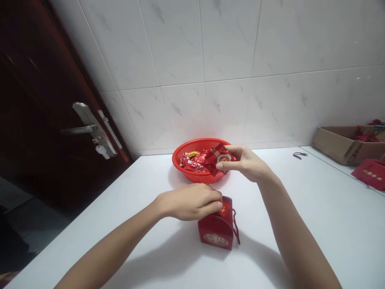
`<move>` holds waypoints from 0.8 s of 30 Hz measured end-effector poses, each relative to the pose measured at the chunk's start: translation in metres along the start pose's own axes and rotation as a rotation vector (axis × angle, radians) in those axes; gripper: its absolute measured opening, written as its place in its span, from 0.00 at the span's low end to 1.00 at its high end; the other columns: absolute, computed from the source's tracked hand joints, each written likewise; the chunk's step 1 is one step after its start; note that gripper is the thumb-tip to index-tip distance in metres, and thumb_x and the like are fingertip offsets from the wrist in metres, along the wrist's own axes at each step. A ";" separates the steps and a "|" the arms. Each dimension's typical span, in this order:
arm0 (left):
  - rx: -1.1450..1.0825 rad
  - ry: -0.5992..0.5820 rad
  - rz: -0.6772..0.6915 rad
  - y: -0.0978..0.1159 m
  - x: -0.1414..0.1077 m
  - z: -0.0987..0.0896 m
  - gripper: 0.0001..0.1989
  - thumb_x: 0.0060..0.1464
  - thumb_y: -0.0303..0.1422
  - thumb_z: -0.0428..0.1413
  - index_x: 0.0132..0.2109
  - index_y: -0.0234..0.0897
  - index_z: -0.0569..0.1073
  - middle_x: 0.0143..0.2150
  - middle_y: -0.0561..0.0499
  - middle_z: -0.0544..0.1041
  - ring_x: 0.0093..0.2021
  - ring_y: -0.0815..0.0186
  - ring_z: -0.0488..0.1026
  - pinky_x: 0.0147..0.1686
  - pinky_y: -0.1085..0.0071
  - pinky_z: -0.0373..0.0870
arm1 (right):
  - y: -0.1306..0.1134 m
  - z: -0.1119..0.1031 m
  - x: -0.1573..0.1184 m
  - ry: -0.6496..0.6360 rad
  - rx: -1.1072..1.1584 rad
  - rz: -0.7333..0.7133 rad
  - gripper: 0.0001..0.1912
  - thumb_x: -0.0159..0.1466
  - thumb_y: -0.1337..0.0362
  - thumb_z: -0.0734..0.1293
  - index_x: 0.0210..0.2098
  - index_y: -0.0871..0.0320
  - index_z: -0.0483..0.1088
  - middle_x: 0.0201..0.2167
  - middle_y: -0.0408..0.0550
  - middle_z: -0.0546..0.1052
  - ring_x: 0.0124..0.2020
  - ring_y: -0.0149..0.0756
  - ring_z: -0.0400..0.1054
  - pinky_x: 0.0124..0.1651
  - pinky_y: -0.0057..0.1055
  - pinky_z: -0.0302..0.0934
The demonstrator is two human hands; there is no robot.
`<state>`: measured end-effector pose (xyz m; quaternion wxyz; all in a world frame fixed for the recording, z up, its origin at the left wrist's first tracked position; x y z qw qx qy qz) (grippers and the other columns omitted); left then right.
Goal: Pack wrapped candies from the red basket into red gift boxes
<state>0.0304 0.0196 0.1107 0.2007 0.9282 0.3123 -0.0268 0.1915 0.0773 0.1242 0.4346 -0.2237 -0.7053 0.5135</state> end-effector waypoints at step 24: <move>-0.210 0.030 -0.268 -0.023 -0.052 -0.010 0.22 0.67 0.51 0.42 0.32 0.39 0.64 0.25 0.54 0.68 0.23 0.67 0.64 0.24 0.71 0.57 | -0.005 -0.003 -0.008 -0.062 -0.021 -0.005 0.09 0.57 0.61 0.75 0.36 0.58 0.80 0.26 0.44 0.74 0.28 0.32 0.66 0.31 0.30 0.64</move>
Point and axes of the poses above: each hand's wrist, its own x-axis towards the middle knuckle, its own z-axis out of the palm, y = z × x, the point moved 3 cm from there along x, towards the middle knuckle
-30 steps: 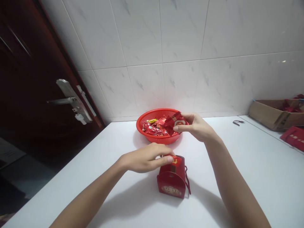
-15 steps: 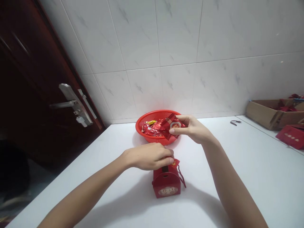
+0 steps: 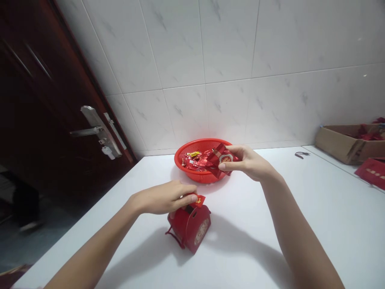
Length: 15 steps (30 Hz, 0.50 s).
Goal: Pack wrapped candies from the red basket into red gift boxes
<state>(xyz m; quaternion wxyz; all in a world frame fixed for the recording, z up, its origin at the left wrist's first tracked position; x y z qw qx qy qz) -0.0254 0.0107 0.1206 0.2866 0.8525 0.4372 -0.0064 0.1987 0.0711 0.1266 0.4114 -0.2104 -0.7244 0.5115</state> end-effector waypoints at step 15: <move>-0.025 -0.005 -0.054 -0.006 -0.007 0.004 0.22 0.66 0.50 0.44 0.32 0.39 0.66 0.27 0.52 0.71 0.25 0.66 0.68 0.24 0.72 0.58 | -0.008 -0.023 -0.010 0.146 0.058 -0.008 0.10 0.55 0.62 0.77 0.36 0.58 0.81 0.25 0.44 0.76 0.28 0.32 0.68 0.30 0.29 0.63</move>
Point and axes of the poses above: each hand's wrist, its own x-axis towards the middle knuckle, its own z-axis out of the palm, y = z × x, the point moved 3 cm from there along x, towards the middle knuckle
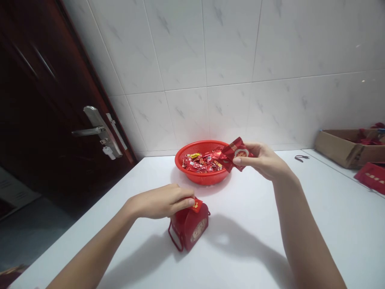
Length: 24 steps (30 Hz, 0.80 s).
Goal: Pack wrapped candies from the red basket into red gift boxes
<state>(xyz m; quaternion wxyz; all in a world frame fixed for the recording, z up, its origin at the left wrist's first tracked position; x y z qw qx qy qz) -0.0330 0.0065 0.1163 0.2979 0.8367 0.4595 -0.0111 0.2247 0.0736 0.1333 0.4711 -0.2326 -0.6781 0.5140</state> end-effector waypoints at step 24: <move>-0.036 0.336 0.376 -0.005 0.094 0.009 0.19 0.70 0.44 0.41 0.32 0.39 0.59 0.30 0.54 0.65 0.30 0.67 0.62 0.33 0.69 0.61 | 0.045 -0.002 0.024 -0.039 0.130 0.269 0.14 0.51 0.60 0.78 0.31 0.59 0.72 0.27 0.41 0.71 0.27 0.28 0.65 0.30 0.27 0.61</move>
Point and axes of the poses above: each hand's wrist, its own x-axis towards the middle knuckle, its own z-axis out of the palm, y = z × x, the point moved 3 cm from there along x, towards the middle knuckle
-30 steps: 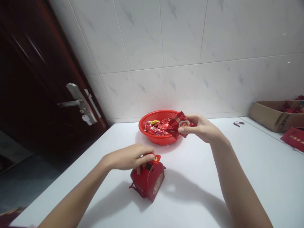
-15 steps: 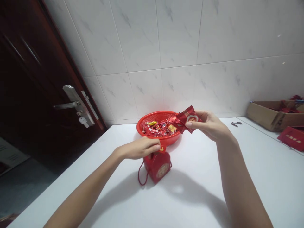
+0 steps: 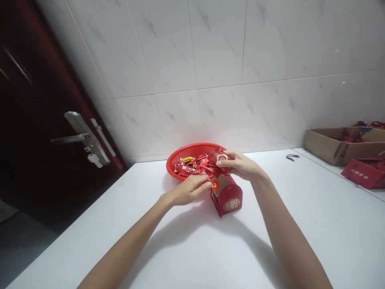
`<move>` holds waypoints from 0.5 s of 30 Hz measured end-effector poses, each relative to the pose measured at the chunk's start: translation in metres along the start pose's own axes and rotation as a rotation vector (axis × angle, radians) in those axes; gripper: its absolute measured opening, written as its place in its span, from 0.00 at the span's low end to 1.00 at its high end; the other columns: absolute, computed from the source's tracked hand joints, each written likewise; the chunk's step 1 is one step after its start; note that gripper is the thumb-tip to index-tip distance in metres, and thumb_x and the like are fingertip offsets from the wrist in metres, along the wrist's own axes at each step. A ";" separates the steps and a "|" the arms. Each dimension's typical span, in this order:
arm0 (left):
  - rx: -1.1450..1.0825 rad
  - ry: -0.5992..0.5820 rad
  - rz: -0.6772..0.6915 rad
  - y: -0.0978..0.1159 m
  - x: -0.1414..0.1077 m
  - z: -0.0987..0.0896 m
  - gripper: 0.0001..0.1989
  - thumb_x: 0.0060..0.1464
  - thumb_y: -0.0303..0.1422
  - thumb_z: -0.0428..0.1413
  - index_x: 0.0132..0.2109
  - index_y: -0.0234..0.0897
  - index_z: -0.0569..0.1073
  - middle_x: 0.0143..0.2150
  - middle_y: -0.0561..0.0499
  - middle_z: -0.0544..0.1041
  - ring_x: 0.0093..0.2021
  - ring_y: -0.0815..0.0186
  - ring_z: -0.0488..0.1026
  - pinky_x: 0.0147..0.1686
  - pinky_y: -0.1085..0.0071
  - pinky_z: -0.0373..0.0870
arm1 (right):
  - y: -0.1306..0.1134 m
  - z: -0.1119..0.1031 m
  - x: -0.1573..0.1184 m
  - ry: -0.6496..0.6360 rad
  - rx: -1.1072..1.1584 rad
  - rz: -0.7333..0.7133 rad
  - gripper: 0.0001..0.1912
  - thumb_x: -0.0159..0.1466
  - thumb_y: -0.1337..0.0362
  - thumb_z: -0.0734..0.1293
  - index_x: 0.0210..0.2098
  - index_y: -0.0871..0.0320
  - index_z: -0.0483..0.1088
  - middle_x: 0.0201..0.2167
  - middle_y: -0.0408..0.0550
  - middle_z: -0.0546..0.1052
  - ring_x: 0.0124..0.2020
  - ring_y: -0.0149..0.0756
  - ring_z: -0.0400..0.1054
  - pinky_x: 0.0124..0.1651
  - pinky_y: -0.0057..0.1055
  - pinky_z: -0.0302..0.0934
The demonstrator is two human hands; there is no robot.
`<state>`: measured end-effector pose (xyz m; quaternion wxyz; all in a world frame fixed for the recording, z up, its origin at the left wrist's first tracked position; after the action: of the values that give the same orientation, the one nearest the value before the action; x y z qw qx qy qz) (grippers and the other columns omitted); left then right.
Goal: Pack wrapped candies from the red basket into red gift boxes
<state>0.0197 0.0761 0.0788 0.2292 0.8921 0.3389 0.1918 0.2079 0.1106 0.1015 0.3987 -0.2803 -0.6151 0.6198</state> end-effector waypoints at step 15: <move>0.145 -0.015 -0.089 0.001 -0.006 -0.004 0.19 0.70 0.42 0.42 0.33 0.38 0.66 0.31 0.53 0.71 0.30 0.66 0.66 0.31 0.70 0.59 | -0.002 -0.007 -0.008 -0.018 -0.383 0.150 0.12 0.51 0.62 0.72 0.26 0.57 0.63 0.24 0.37 0.65 0.26 0.28 0.59 0.29 0.28 0.55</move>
<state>0.0140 0.0723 0.0812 0.1750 0.8918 0.3893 0.1499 0.2182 0.1073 0.1015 0.2852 -0.3904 -0.7027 0.5220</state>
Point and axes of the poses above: each hand's wrist, its own x-axis towards the middle knuckle, its own z-axis out of the palm, y = z × x, the point moved 3 cm from there along x, towards the middle knuckle
